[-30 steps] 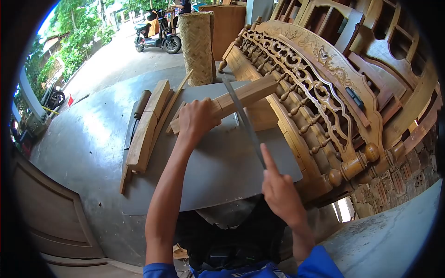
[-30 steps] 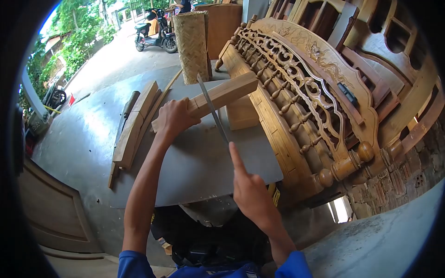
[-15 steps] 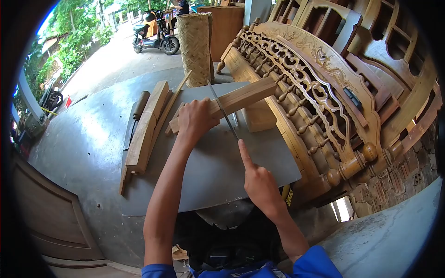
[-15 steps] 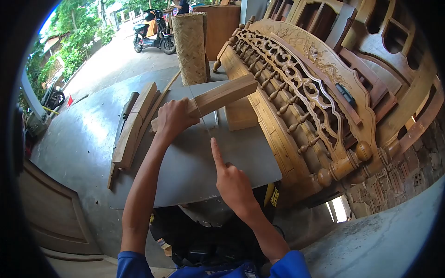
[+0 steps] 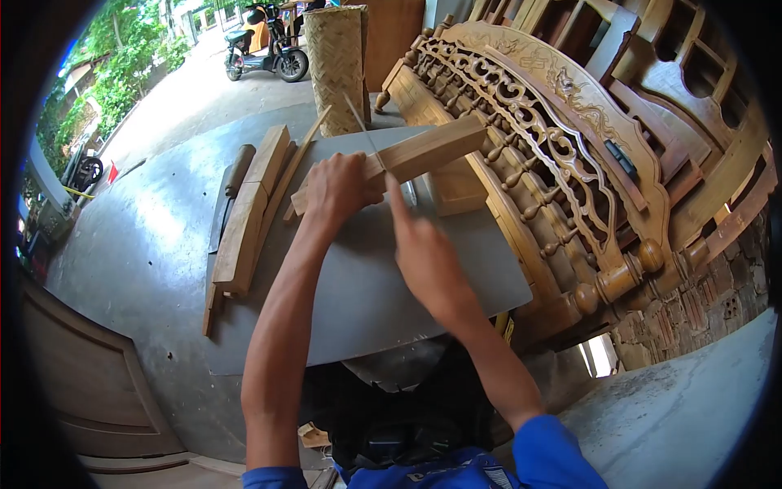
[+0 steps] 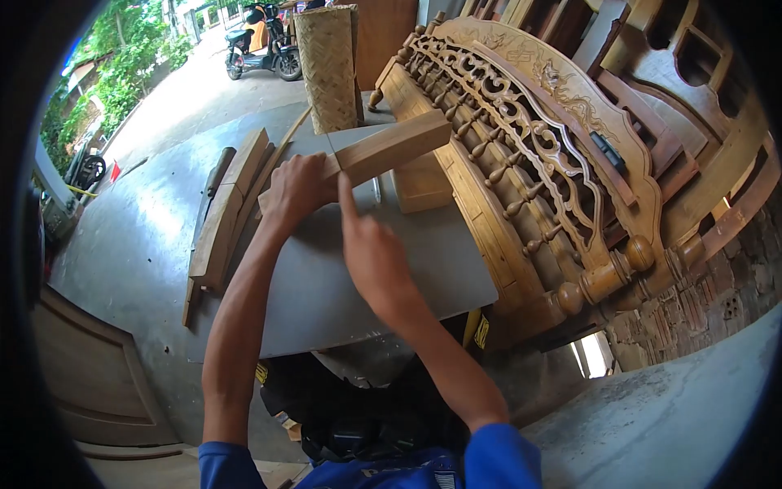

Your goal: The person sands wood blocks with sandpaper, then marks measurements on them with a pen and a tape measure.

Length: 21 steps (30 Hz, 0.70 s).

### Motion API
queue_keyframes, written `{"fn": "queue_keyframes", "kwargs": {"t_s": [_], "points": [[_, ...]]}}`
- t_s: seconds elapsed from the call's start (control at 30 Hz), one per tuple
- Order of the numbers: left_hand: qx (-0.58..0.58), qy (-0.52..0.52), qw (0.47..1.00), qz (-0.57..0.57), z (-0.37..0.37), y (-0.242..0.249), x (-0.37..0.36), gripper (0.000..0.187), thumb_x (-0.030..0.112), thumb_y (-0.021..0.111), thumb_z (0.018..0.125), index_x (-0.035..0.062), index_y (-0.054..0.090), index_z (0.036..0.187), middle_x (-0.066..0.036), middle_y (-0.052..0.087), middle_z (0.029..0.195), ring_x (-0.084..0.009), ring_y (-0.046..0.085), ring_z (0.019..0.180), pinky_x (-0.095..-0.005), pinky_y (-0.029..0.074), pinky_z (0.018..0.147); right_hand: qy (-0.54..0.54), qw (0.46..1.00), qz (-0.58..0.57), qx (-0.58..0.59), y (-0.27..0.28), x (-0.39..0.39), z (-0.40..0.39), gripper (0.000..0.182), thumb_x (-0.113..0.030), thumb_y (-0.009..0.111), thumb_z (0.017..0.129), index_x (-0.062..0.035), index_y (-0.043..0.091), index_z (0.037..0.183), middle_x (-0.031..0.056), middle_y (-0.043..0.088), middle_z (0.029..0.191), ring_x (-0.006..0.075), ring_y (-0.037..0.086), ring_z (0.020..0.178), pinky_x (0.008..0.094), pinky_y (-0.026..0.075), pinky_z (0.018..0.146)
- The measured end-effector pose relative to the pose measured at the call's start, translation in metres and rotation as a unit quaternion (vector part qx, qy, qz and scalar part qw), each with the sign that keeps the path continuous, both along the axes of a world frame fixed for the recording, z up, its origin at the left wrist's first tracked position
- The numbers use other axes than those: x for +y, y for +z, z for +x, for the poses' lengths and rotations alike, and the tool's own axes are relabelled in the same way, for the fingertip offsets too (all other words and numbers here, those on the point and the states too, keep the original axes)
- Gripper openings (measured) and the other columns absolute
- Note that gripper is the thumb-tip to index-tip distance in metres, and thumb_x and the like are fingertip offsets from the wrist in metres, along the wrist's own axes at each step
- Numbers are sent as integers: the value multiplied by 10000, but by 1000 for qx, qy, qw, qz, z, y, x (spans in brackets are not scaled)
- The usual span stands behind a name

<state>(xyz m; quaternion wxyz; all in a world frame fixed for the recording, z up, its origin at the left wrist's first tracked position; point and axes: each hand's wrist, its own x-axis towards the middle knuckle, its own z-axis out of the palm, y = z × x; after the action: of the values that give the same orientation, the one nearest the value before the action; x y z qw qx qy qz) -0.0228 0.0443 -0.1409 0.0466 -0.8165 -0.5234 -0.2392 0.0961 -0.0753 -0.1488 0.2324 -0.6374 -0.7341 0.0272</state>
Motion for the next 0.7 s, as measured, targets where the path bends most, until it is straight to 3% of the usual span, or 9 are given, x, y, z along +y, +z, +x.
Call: {"fn": "queue_keyframes", "kwargs": {"t_s": [0.03, 0.13, 0.2, 0.27, 0.33, 0.37, 0.43, 0.57, 0.7], "points": [[0, -1, 1000, -8, 0, 1, -1, 382, 297, 781, 524, 61, 622, 778, -155, 629, 696, -300, 635, 674, -384, 504, 611, -8, 999, -43, -19, 3, -32, 6, 672, 24, 436, 781, -43, 141, 1380, 234, 589, 675, 372, 614, 659, 443, 508, 586], [8, 9, 1000, -5, 2, 1, -7, 358, 331, 717, 618, 49, 617, 813, -161, 625, 695, -321, 626, 690, -412, 494, 640, -37, 990, -138, -18, 7, -57, 16, 711, 31, 442, 766, -73, 121, 1391, 241, 585, 677, 379, 613, 678, 443, 507, 586], [10, 25, 1000, -3, 8, -1, -10, 318, 275, 729, 596, 61, 619, 804, -152, 627, 692, -310, 632, 674, -397, 500, 623, 5, 998, -34, 50, 0, -16, 12, 724, 55, 456, 745, -114, 166, 1386, 266, 561, 644, 410, 592, 670, 478, 478, 603], [7, 33, 999, 5, 6, 1, -7, 282, 252, 708, 614, 57, 621, 798, -159, 625, 693, -318, 628, 672, -402, 499, 621, 14, 996, 45, 70, 4, 43, -7, 681, 48, 454, 757, -62, 183, 1371, 266, 578, 686, 405, 596, 681, 472, 483, 609], [0, 28, 1000, 5, 3, -2, -5, 258, 264, 654, 674, 39, 622, 797, -182, 619, 701, -347, 616, 683, -429, 489, 635, -12, 998, 44, 44, 17, 84, -23, 635, 36, 460, 767, -15, 212, 1350, 269, 587, 725, 394, 601, 697, 464, 489, 607], [19, 41, 999, 10, 2, -5, 1, 309, 267, 723, 594, 67, 622, 807, -153, 628, 688, -301, 637, 674, -405, 503, 633, -12, 998, 49, 48, 14, 79, -21, 644, 41, 459, 763, -29, 214, 1354, 266, 588, 726, 394, 601, 697, 463, 488, 605], [17, 34, 999, 4, 6, -2, 3, 327, 279, 734, 583, 67, 623, 806, -149, 630, 693, -303, 637, 680, -402, 504, 635, -14, 997, 59, 54, 10, 59, -15, 663, 50, 459, 753, -57, 218, 1362, 261, 590, 727, 394, 600, 697, 461, 487, 601], [19, 22, 1000, -5, 5, 0, -7, 357, 289, 754, 562, 64, 622, 806, -145, 635, 708, -311, 636, 697, -390, 508, 638, -15, 990, -137, -8, 13, -73, 14, 626, 8, 417, 796, -22, 165, 1369, 252, 596, 750, 367, 620, 737, 442, 513, 635], [20, 34, 999, 0, 5, -1, -10, 351, 276, 753, 560, 66, 615, 805, -148, 632, 706, -299, 638, 692, -384, 508, 632, 5, 999, -38, 7, 15, 6, 5, 602, 5, 394, 810, -25, 169, 1368, 270, 587, 769, 389, 608, 751, 451, 502, 656]]}}
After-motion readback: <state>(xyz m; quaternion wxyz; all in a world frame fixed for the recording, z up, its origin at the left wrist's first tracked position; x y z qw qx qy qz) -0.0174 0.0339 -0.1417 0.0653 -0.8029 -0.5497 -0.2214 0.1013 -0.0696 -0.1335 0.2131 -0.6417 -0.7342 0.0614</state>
